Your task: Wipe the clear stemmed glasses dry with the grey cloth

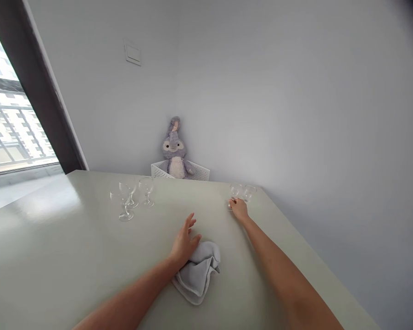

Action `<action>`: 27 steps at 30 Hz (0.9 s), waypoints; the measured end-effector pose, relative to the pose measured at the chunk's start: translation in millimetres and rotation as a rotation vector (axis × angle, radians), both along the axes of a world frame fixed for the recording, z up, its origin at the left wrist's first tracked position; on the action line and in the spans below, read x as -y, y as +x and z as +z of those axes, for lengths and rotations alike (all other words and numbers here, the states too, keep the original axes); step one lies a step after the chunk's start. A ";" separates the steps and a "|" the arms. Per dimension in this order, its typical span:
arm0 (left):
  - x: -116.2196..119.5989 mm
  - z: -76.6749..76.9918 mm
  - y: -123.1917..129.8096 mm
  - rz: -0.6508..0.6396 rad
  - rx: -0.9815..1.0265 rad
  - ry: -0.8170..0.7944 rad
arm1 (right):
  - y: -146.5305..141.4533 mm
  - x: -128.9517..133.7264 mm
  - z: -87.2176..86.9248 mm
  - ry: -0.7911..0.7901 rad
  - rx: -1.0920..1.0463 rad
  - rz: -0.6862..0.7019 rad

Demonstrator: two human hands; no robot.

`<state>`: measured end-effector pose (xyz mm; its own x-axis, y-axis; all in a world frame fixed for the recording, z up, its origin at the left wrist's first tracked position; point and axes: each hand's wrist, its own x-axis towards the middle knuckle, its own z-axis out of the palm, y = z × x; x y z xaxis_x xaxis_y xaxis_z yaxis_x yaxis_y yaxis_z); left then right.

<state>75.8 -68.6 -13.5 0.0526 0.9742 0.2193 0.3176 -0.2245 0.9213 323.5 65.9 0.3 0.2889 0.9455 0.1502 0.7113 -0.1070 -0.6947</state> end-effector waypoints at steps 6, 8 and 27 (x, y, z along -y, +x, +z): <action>1.0 0.5 -0.2 0.004 0.004 -0.060 | 11.8 -2.3 -2.3 -0.039 0.033 -0.040; 0.8 0.2 -0.3 0.008 0.019 -0.059 | 16.3 -2.2 -2.6 -0.043 0.033 -0.038; -37.8 16.7 -38.5 0.435 0.977 -0.076 | 24.6 31.3 -9.4 0.085 -0.056 -0.030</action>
<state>37.3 -30.7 3.2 -0.4679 0.8798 -0.0835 -0.5263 -0.2015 0.8261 348.1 34.6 -9.1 0.3276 0.9206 0.2127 0.6683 -0.0667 -0.7409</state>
